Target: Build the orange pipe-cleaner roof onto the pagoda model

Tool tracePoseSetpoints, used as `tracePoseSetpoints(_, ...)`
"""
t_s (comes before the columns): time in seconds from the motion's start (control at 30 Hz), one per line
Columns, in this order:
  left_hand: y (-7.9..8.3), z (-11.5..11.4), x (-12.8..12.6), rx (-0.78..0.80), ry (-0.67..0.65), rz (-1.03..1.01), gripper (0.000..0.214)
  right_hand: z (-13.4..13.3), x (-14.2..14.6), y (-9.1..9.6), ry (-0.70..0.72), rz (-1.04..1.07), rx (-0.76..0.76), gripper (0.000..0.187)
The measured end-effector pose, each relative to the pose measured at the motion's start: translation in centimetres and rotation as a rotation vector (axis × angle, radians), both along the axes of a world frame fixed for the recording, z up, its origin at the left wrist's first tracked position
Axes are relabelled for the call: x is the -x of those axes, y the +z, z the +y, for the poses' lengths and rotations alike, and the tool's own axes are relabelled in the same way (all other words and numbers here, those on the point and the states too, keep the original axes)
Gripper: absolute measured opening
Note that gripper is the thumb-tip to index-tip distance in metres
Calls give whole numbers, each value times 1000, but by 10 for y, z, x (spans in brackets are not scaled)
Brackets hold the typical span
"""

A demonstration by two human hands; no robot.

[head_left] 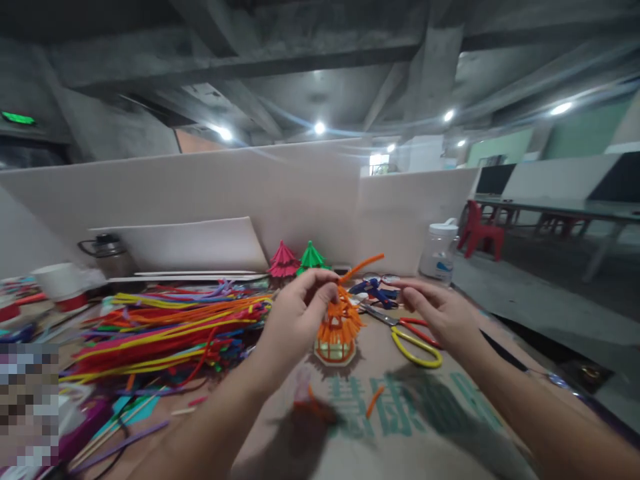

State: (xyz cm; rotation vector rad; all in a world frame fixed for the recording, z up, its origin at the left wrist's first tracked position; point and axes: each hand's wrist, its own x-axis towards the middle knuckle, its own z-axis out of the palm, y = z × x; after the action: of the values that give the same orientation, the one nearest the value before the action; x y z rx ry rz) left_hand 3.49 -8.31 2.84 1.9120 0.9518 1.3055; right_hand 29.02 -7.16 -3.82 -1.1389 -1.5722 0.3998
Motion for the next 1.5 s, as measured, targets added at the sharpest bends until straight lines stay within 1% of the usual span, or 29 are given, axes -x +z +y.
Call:
tracePoseSetpoints(0.07, -4, 1, -26, 184, -157, -66, 31, -15, 23, 34, 163, 157, -7, 38)
tracePoseSetpoints(0.1, -8, 2, -36, 249, -217, -92, 35, -19, 33, 47, 211, 209, -10, 36)
tracePoseSetpoints(0.13, -11, 5, -45, 296, -265, -116, 39, -21, 40, 56, 234, 276, -26, 35)
tracePoseSetpoints(0.2, -18, 9, -55, 345, -324, -140, 44, -21, 50, 64, 274, 391, -20, 33)
tracePoseSetpoints(0.27, -23, 13, -57, 341, -343, -106, 43, -16, 53, 63, 348, 483, 29, 34)
tracePoseSetpoints(0.4, -31, 8, -48, 308, -348, 152, 27, -9, 50, 51, 543, 600, 172, 38)
tracePoseSetpoints(0.47, -34, 4, -44, 301, -355, 254, 26, -9, 47, 49, 558, 635, 187, 36)
tracePoseSetpoints(0.57, -37, 0, -39, 334, -359, 307, 26, -12, 41, 52, 529, 674, 161, 32)
tracePoseSetpoints(0.67, -38, 2, -34, 384, -367, 305, 26, -16, 30, 59, 469, 705, 110, 29)
tracePoseSetpoints(0.77, -36, 7, -28, 432, -382, 297, 29, -20, 18, 65, 357, 713, -3, 30)
tracePoseSetpoints(0.83, -35, 9, -26, 463, -383, 238, 32, -22, 13, 67, 312, 694, -55, 34)
tracePoseSetpoints(0.87, -35, 9, -25, 481, -383, 194, 34, -22, 12, 68, 308, 676, -56, 36)
tracePoseSetpoints(0.93, -35, 9, -26, 516, -388, 114, 39, -21, 15, 66, 321, 653, -29, 40)
tracePoseSetpoints(1.03, -36, 6, -32, 547, -391, 51, 43, -17, 25, 60, 357, 659, 45, 56)
tracePoseSetpoints(1.07, -37, 5, -34, 549, -389, 37, 44, -15, 29, 57, 385, 643, 82, 56)
tracePoseSetpoints(1.2, -41, 1, -41, 547, -410, 40, 39, -15, 41, 47, 522, 493, 237, 32)
tracePoseSetpoints(1.27, -39, 0, -39, 511, -423, 103, 36, -17, 41, 46, 542, 497, 268, 30)
tracePoseSetpoints(1.33, -33, 0, -33, 420, -372, 150, 32, -20, 40, 46, 545, 539, 314, 32)
tracePoseSetpoints(1.43, -21, 5, -20, 248, -217, 77, 30, -23, 44, 47, 549, 542, 450, 34)
tracePoseSetpoints(1.5, -16, 10, -13, 155, -192, 33, 32, -24, 55, 43, 548, 507, 528, 36)
